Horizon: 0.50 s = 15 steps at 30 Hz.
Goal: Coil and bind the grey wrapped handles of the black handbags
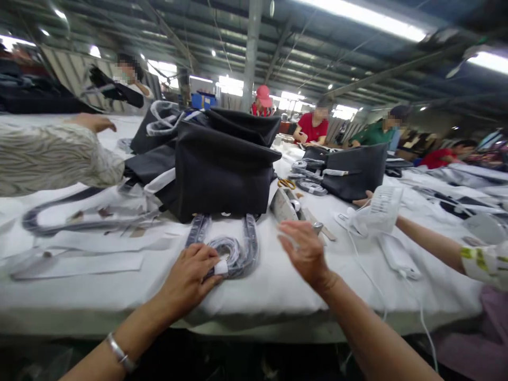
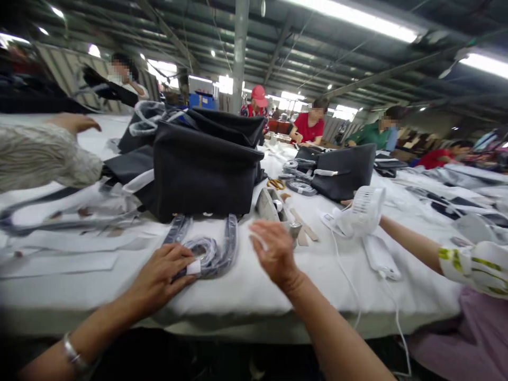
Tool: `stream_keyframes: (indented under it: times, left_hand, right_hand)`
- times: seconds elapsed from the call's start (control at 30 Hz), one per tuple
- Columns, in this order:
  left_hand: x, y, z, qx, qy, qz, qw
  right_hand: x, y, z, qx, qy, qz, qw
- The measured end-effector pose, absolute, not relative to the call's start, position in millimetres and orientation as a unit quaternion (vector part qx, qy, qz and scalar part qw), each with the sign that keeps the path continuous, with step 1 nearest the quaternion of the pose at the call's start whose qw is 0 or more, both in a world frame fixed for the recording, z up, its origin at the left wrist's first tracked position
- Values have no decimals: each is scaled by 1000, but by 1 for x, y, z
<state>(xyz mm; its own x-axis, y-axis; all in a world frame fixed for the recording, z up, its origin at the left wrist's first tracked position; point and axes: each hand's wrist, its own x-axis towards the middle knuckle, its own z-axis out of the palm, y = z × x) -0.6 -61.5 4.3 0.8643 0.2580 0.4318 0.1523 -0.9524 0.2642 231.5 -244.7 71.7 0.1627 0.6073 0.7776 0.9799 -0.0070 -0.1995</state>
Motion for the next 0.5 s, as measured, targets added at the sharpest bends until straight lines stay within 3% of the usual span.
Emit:
stream_keyframes:
  times: [0.07,0.17,0.3,0.5]
  left_hand:
    - [-1,-61,2,957,104,247,111]
    - [-1,-61,1,957,100,249,112]
    - [-2,-61,0,956,100,255,105]
    - [-1,-60,-1,959,107,241,108]
  right_hand:
    - [278,-263,94,-777,-426,-273,374]
    - [333,-271,117,-911,-279,-76,294]
    - [352,-257,118,-924,-251,92,272]
    - [337,-238,114,-906,-231,174,309]
